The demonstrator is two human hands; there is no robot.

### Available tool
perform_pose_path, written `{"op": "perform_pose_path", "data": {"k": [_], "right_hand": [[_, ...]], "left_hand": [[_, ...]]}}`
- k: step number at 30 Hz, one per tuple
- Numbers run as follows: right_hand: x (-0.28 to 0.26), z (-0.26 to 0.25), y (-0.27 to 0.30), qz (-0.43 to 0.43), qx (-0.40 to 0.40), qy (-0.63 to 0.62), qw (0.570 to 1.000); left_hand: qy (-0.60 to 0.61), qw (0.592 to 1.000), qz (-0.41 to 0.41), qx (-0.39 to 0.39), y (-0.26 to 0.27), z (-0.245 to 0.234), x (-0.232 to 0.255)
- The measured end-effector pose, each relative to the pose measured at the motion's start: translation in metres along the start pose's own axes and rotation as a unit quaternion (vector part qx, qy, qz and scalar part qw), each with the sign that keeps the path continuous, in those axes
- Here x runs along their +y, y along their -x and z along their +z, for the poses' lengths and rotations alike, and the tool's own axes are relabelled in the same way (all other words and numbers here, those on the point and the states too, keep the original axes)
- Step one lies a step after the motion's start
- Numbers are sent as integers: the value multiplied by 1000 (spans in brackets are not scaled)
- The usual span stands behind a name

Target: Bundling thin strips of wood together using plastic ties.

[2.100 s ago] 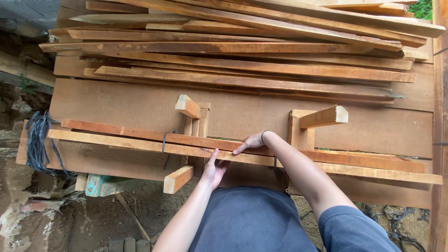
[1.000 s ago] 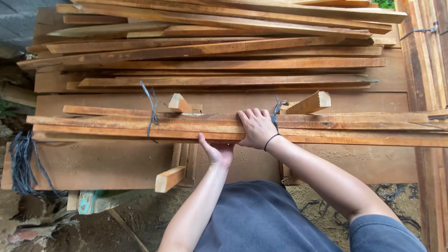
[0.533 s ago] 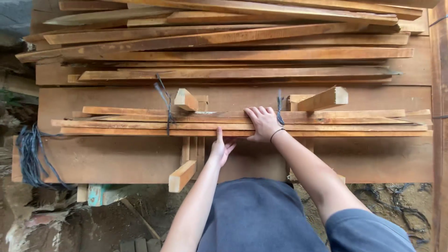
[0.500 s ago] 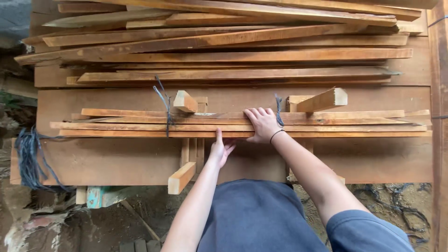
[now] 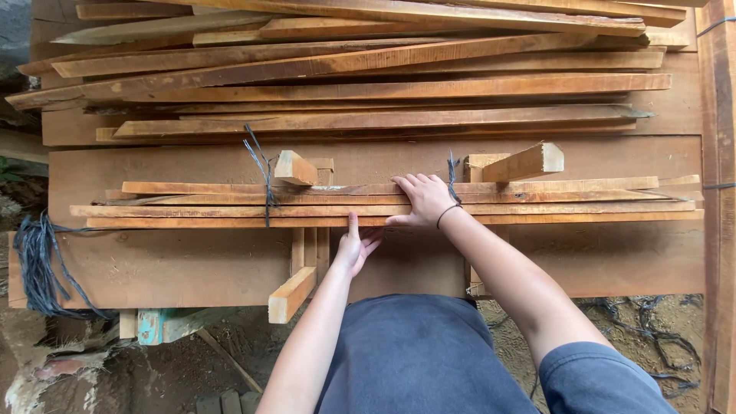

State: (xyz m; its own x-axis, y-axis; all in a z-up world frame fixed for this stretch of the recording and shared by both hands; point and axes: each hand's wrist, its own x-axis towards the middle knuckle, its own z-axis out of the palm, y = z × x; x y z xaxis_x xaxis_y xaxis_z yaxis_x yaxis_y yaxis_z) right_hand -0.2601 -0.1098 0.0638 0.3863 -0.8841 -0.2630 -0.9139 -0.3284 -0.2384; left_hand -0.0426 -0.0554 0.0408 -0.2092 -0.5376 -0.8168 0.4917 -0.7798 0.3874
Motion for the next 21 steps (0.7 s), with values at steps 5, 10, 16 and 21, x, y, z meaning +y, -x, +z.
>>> {"op": "perform_pose_path", "data": {"k": [5, 10, 16, 21], "right_hand": [[19, -18, -33, 115, -190, -151, 963], [50, -26, -53, 194, -246, -220, 924], [105, 3, -60, 278, -296, -271, 872], [100, 7, -63, 254, -435, -276, 819]], "left_hand": [[49, 999, 11, 3, 6, -1, -2], [189, 982, 5, 26, 13, -6, 3], [306, 948, 4, 89, -31, -32, -5], [303, 946, 17, 114, -51, -25, -2]]}}
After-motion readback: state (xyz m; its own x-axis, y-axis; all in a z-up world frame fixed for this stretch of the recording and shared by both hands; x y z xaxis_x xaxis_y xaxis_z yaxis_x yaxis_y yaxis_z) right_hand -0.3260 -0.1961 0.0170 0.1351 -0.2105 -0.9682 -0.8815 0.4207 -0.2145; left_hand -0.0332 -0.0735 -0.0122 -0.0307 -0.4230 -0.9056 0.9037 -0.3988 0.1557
